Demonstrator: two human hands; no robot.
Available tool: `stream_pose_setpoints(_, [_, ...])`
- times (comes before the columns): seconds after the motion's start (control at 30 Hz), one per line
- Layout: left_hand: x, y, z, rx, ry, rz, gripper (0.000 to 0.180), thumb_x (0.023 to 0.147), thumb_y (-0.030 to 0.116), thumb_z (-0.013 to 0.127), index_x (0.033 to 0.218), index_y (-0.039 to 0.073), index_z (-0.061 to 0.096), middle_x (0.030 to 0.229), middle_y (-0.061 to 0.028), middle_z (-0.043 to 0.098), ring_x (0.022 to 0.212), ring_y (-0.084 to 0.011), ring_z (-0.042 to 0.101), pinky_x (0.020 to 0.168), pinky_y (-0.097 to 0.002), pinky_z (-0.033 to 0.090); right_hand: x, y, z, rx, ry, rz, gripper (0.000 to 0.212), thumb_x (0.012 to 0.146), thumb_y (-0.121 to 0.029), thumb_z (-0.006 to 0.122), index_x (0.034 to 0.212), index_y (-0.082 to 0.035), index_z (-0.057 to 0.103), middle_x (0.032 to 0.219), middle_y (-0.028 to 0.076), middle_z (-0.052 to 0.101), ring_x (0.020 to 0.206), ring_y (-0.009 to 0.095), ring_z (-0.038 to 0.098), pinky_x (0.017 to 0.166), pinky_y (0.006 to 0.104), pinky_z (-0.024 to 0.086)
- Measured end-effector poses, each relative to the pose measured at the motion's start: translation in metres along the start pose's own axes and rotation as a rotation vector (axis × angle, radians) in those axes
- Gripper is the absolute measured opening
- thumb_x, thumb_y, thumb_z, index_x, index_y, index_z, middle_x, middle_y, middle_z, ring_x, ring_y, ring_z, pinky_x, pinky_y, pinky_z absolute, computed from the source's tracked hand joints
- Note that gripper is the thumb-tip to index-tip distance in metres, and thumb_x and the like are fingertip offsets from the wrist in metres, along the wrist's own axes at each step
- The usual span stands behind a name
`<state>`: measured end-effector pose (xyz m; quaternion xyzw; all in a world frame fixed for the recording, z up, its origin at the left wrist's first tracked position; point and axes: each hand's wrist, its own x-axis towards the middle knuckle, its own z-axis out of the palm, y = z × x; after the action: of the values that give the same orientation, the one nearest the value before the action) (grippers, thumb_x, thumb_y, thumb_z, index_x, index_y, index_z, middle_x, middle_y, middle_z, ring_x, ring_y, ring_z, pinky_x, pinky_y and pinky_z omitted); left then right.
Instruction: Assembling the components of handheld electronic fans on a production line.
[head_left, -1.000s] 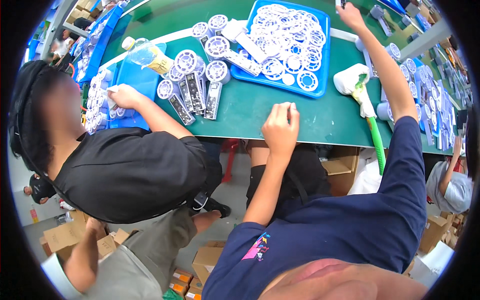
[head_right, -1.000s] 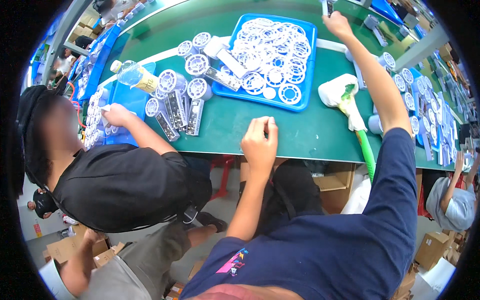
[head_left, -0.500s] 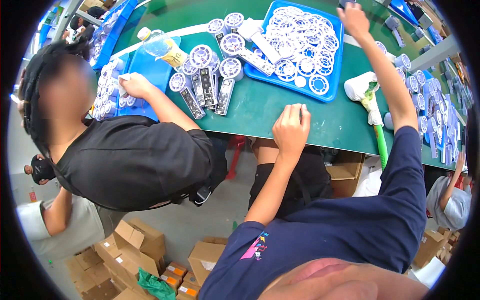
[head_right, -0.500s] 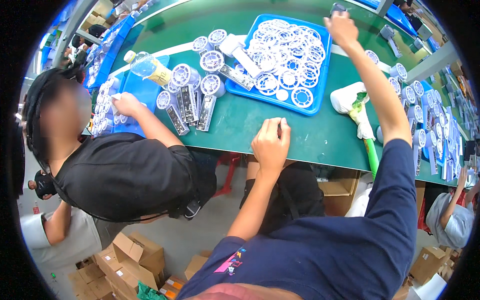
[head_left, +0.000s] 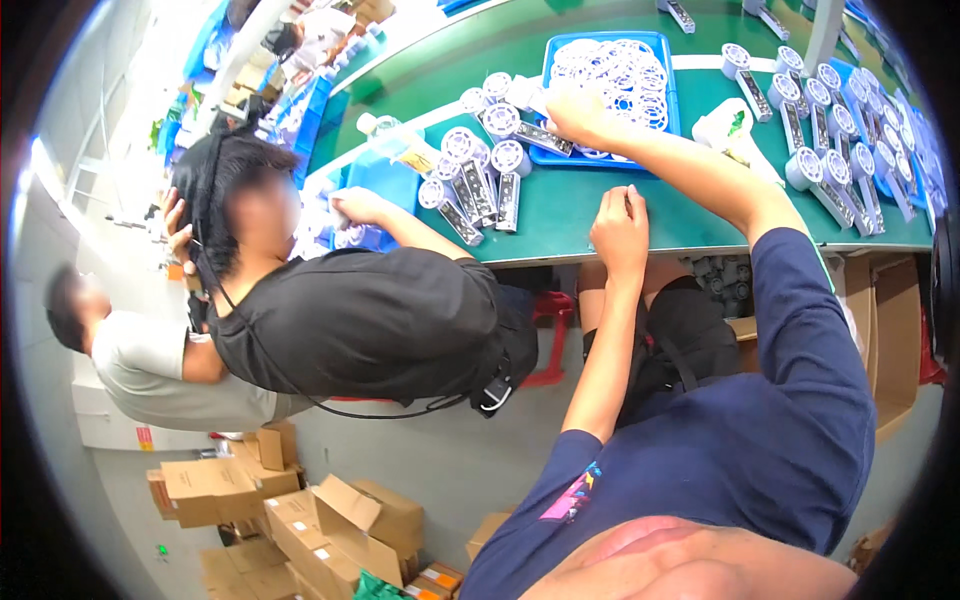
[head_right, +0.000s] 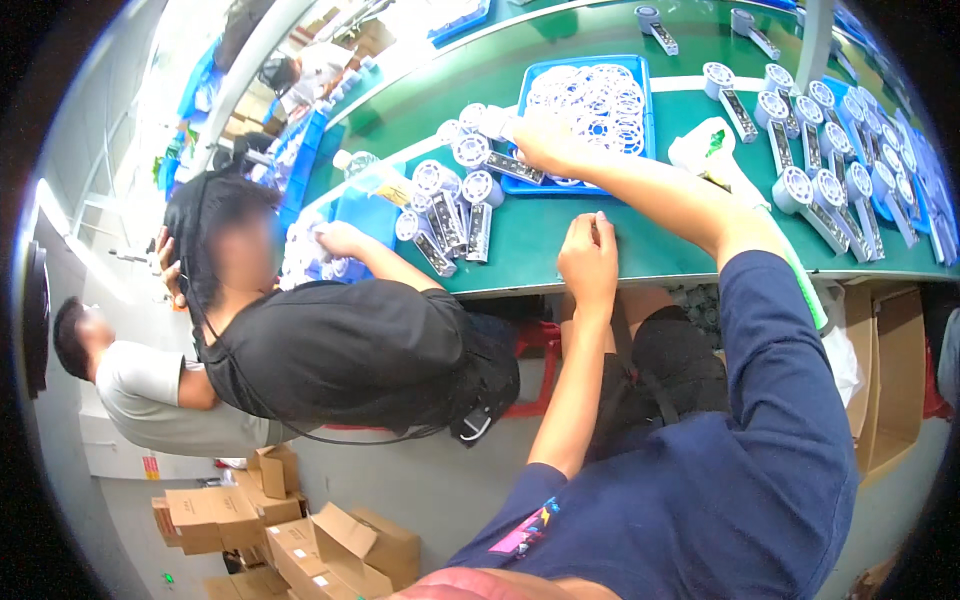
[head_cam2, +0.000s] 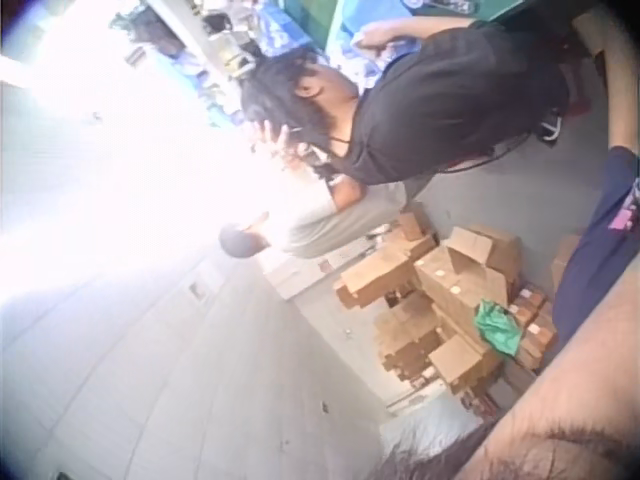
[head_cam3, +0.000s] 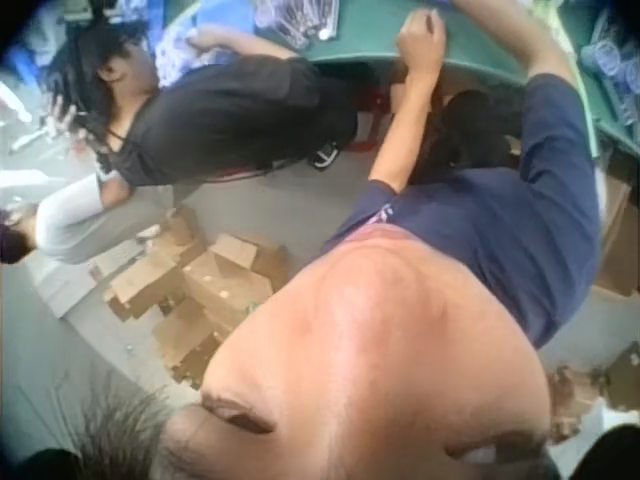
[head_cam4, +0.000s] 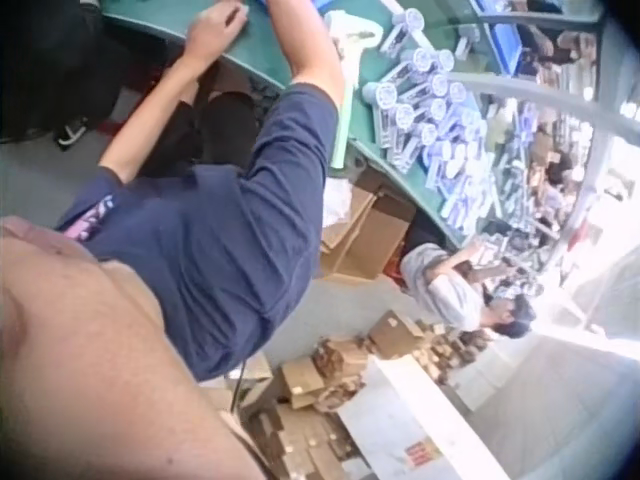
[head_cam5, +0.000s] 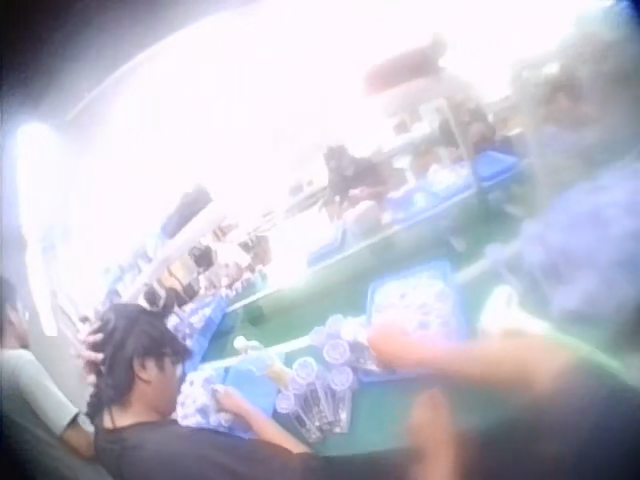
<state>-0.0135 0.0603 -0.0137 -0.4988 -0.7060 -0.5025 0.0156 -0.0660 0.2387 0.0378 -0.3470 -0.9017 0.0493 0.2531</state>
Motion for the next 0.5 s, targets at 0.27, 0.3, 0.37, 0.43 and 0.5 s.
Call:
stream_pose_setpoints(0.27, [-0.006, 0.005, 0.000, -0.051, 0.010, 0.084, 0.019, 0.096, 0.013, 0.053, 0.090, -0.002, 0.063, 0.085, -0.0198, 0.063, 0.077, -0.0396, 0.062, 0.069, -0.0452, 0.050, -0.029, 0.029, -0.035, 0.086, 0.194, -0.056, 0.043, 0.075, -0.039, 0.071, 0.081, 0.003, 0.067, 0.074, 0.023, 0.066, 0.071, 0.041, 0.066, 0.065, 0.0482, 0.053])
stream_pose_setpoints(0.3, [-0.006, -0.007, -0.003, -0.092, 0.050, 0.042, 0.022, 0.098, 0.014, 0.051, 0.092, -0.003, 0.062, 0.087, -0.0217, 0.063, 0.078, -0.0404, 0.061, 0.071, -0.0458, 0.050, -0.041, 0.011, -0.057, 0.128, 0.213, -0.103, 0.038, 0.074, -0.037, 0.071, 0.076, 0.001, 0.067, 0.073, 0.022, 0.065, 0.071, 0.040, 0.066, 0.063, 0.0499, 0.052])
stream_pose_setpoints(0.37, [-0.005, 0.002, -0.009, -0.269, -0.045, -0.099, 0.024, 0.099, 0.017, 0.051, 0.098, -0.003, 0.064, 0.085, -0.0176, 0.064, 0.072, -0.0280, 0.060, 0.069, -0.0388, 0.050, -0.069, 0.032, -0.067, 0.075, 0.261, -0.082, 0.036, 0.074, -0.035, 0.071, 0.075, 0.001, 0.067, 0.072, 0.023, 0.064, 0.071, 0.040, 0.065, 0.063, 0.0498, 0.052])
stream_pose_setpoints(0.43, [-0.002, -0.008, -0.026, -0.514, -0.159, -0.361, 0.029, 0.102, 0.025, 0.051, 0.107, 0.000, 0.064, 0.090, -0.0087, 0.067, 0.077, -0.0156, 0.061, 0.069, -0.0318, 0.050, -0.102, 0.012, -0.100, 0.078, 0.076, -0.127, 0.030, 0.073, -0.029, 0.070, 0.075, 0.000, 0.066, 0.071, 0.022, 0.064, 0.070, 0.039, 0.066, 0.064, 0.0487, 0.053])
stream_pose_setpoints(0.5, [-0.004, -0.012, -0.035, -0.923, -0.270, -0.559, 0.047, 0.105, 0.037, 0.044, 0.126, -0.003, 0.055, 0.113, -0.0125, 0.066, 0.099, -0.0182, 0.064, 0.086, -0.0312, 0.050, -0.139, -0.005, -0.122, 0.095, -0.073, -0.106, 0.028, 0.075, -0.027, 0.069, 0.082, 0.001, 0.064, 0.074, 0.021, 0.064, 0.072, 0.038, 0.067, 0.063, 0.0463, 0.053])
